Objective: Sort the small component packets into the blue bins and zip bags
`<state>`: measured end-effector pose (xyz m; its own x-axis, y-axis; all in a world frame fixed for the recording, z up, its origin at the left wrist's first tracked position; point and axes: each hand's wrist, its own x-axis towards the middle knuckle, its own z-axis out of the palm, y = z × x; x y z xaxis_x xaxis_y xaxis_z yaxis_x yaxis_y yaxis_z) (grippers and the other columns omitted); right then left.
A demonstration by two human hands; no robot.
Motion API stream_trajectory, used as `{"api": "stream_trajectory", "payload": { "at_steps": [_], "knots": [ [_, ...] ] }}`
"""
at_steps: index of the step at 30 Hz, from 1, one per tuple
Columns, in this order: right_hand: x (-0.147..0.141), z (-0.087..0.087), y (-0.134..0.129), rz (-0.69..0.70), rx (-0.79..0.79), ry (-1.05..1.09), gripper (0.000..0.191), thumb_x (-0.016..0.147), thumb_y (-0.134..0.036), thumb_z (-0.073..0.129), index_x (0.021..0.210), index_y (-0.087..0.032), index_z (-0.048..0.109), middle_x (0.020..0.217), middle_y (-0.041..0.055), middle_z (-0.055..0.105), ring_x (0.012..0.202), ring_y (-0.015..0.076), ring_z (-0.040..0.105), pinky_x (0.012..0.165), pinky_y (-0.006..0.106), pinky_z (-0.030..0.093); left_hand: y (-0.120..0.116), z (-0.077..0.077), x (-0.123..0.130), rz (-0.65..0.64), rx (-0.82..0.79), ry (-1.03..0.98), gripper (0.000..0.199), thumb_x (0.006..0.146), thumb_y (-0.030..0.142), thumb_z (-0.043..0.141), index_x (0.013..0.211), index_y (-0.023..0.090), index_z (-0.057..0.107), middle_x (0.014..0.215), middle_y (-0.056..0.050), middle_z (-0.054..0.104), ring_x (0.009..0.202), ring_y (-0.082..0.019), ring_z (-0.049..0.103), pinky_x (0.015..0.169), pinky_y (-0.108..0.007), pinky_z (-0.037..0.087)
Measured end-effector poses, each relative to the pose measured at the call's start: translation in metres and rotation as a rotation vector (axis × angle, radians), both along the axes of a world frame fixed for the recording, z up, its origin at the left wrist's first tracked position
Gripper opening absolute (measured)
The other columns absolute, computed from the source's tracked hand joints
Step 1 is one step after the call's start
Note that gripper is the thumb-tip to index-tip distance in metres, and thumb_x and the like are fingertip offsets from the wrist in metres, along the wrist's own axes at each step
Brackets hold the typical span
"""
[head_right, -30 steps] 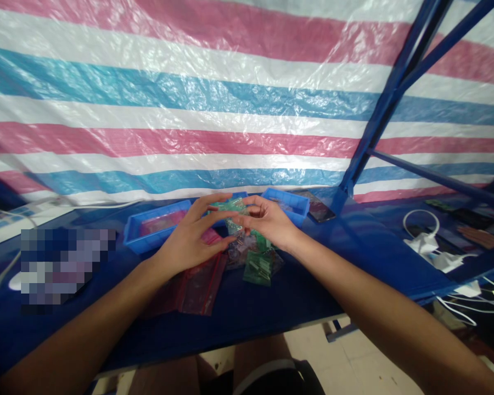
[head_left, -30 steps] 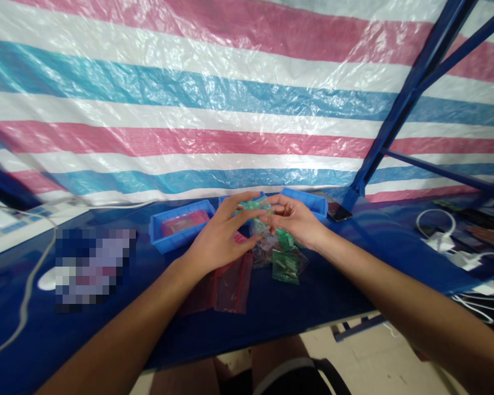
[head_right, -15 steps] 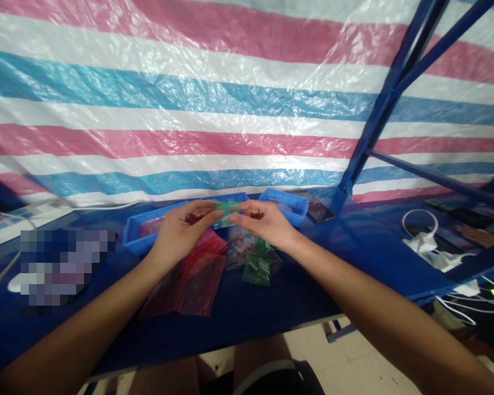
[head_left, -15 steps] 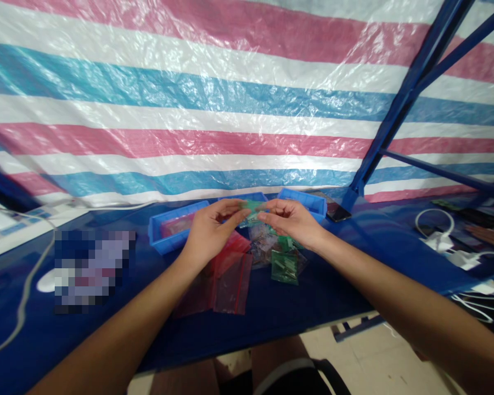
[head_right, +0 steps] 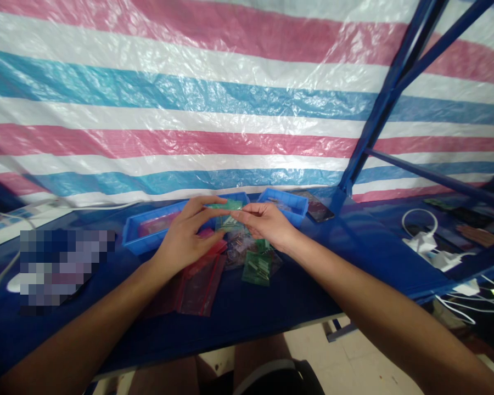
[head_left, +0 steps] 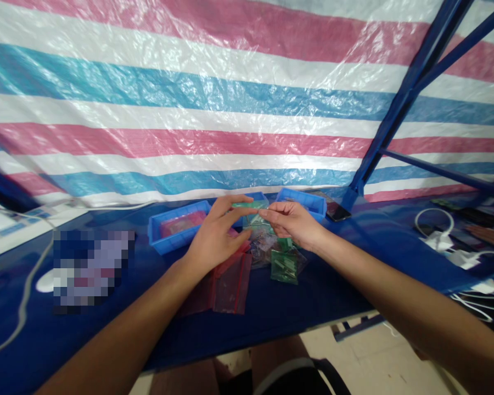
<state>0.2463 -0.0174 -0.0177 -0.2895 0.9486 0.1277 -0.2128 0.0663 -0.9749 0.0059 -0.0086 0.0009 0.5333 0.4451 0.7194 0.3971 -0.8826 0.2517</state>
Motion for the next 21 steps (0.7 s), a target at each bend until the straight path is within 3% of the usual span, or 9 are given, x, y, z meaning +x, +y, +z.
{"api": "stream_trajectory", "payload": {
  "at_steps": [3,6,10,12,15,18,21],
  "knots": [
    [-0.0012,-0.0006,0.0012,-0.025,-0.004,-0.030,0.056,0.076,-0.068,0.094,0.074,-0.020,0.064,0.053,-0.0094,0.040,0.046,0.0062,0.023,0.046,0.026,0.015,0.0002,0.0002,0.0001,-0.002,-0.010,-0.067,0.020,0.103,0.027,0.073,0.121,0.026,0.081,0.133,-0.010,0.076,0.128,-0.029,0.068,0.114,-0.049,0.054],
    [-0.0010,0.0016,0.0022,-0.100,0.022,-0.073,0.057,0.085,-0.077,0.082,0.085,-0.020,0.074,0.054,-0.0069,0.045,0.045,0.0078,0.027,0.044,0.028,0.017,0.0002,0.0014,0.0015,0.024,-0.156,-0.150,0.020,0.104,0.040,0.074,0.115,0.025,0.082,0.117,-0.008,0.081,0.110,-0.026,0.074,0.101,-0.042,0.058],
    [-0.0002,0.0065,0.0005,-0.207,0.177,-0.106,0.048,0.087,-0.068,0.085,0.094,-0.021,0.077,0.069,-0.0032,0.060,0.054,0.0100,0.044,0.049,0.027,0.030,0.0023,0.0005,0.0026,0.079,-0.365,-0.206,0.031,0.102,0.052,0.075,0.107,0.023,0.083,0.101,-0.005,0.082,0.090,-0.023,0.073,0.086,-0.036,0.057],
    [-0.0005,0.0077,-0.0010,-0.227,0.263,-0.126,0.044,0.083,-0.061,0.091,0.101,-0.023,0.079,0.082,-0.0008,0.070,0.065,0.0125,0.056,0.056,0.027,0.040,0.0041,-0.0011,0.0024,0.042,-0.454,-0.225,0.034,0.101,0.056,0.075,0.105,0.023,0.083,0.102,-0.005,0.082,0.091,-0.024,0.074,0.084,-0.036,0.057],
    [-0.0014,0.0073,-0.0020,-0.142,0.314,-0.148,0.040,0.081,-0.053,0.095,0.106,-0.024,0.082,0.098,0.0024,0.078,0.082,0.0168,0.067,0.070,0.029,0.051,0.0056,-0.0027,0.0016,-0.048,-0.560,-0.206,0.035,0.100,0.057,0.075,0.104,0.023,0.084,0.104,-0.005,0.084,0.093,-0.026,0.075,0.083,-0.035,0.058],
    [-0.0018,0.0051,-0.0006,-0.050,0.292,-0.113,0.034,0.080,-0.049,0.096,0.097,-0.023,0.083,0.094,0.0019,0.079,0.078,0.0158,0.067,0.073,0.030,0.055,0.0060,-0.0036,0.0015,-0.062,-0.590,-0.171,0.036,0.100,0.057,0.075,0.100,0.023,0.084,0.100,-0.004,0.084,0.091,-0.026,0.075,0.082,-0.034,0.058],
    [-0.0014,0.0033,0.0026,-0.085,0.252,-0.061,0.033,0.077,-0.047,0.098,0.092,-0.022,0.083,0.088,0.0004,0.078,0.069,0.0133,0.062,0.066,0.029,0.054,0.0069,-0.0051,0.0023,-0.039,-0.602,-0.205,0.036,0.100,0.056,0.076,0.112,0.023,0.083,0.108,-0.006,0.084,0.100,-0.026,0.076,0.089,-0.036,0.059]
  ]
}}
